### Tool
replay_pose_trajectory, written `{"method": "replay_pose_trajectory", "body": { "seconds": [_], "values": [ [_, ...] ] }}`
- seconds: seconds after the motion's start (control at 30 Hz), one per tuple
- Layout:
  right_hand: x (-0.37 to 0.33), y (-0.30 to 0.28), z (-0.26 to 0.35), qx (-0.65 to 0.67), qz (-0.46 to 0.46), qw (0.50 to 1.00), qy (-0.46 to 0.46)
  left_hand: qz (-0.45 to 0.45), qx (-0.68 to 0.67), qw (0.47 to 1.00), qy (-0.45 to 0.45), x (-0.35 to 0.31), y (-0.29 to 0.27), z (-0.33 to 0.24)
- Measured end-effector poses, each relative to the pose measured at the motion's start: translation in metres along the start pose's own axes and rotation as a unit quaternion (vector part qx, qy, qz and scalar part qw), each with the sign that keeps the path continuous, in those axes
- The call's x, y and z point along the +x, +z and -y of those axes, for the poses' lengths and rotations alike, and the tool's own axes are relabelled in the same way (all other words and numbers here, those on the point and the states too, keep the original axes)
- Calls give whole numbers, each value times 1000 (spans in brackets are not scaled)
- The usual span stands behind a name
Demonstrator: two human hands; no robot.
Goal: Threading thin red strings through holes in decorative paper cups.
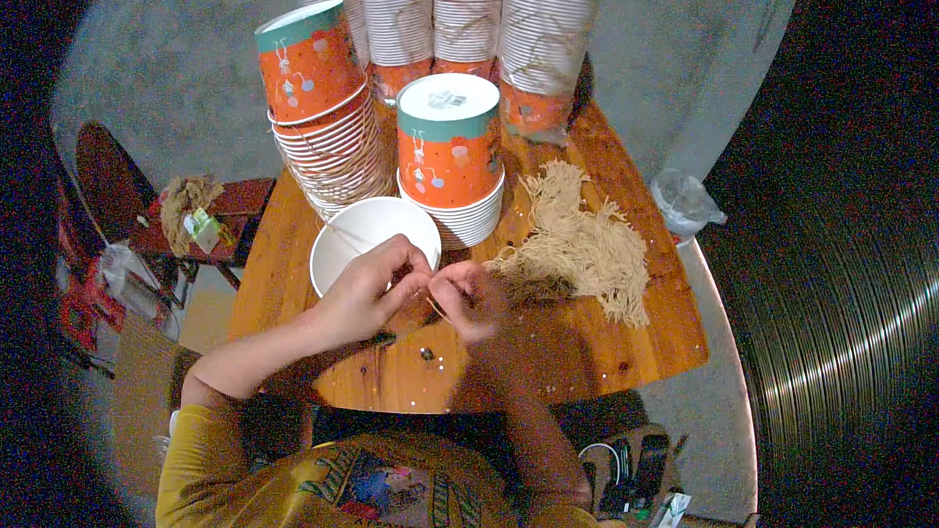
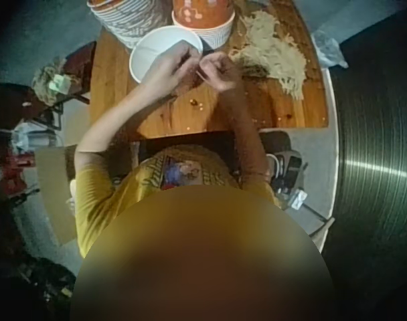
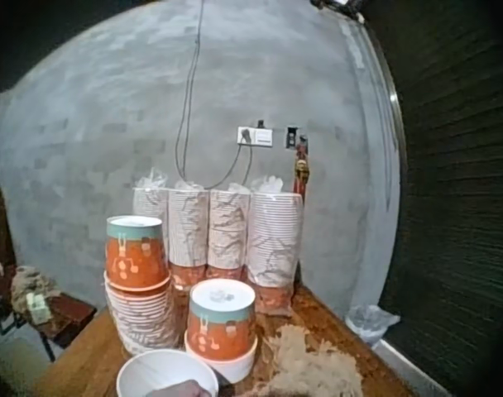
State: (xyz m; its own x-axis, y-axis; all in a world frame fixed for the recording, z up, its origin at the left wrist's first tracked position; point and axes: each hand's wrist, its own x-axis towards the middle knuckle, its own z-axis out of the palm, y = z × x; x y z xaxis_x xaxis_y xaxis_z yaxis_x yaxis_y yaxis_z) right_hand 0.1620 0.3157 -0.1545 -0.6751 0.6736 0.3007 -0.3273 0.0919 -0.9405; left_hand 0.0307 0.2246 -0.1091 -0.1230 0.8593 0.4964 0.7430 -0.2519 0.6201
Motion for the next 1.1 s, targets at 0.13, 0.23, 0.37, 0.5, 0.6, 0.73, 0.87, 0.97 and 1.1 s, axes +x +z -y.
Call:
{"method": "replay_pose_trajectory", "body": {
  "seconds": [0.13, 0.23, 0.37, 0.5, 0.6, 0.73, 0.87, 0.97, 1.1],
  "values": [
    [-1, -6, -3, -70, 15, 997, -43, 40, 10, 999, 6, 1, -4, 1],
    [0, -11, -14, -51, -8, 997, -58, 45, 11, 999, 8, 1, -6, 0],
    [-4, -15, -27, -83, -116, 985, -93, 62, 11, 994, -93, -12, -12, -1],
    [-17, -9, -18, -209, -110, 961, -140, 98, 50, 986, -125, -21, -12, 5],
    [-18, -6, -17, -275, -92, 942, -168, 131, 34, 979, -150, -18, -11, 7],
    [-17, 2, -28, -240, -118, 947, -178, 157, 0, 968, -195, -14, -12, 6],
    [-18, 2, -29, -271, -107, 946, -140, 162, -12, 964, -209, -13, -12, 6],
    [-17, 5, -30, -277, -116, 946, -120, 166, -13, 964, -208, -14, -11, 8],
    [-15, 7, -37, -261, -138, 945, -144, 167, -27, 961, -219, -13, -11, 7]
  ]
}}
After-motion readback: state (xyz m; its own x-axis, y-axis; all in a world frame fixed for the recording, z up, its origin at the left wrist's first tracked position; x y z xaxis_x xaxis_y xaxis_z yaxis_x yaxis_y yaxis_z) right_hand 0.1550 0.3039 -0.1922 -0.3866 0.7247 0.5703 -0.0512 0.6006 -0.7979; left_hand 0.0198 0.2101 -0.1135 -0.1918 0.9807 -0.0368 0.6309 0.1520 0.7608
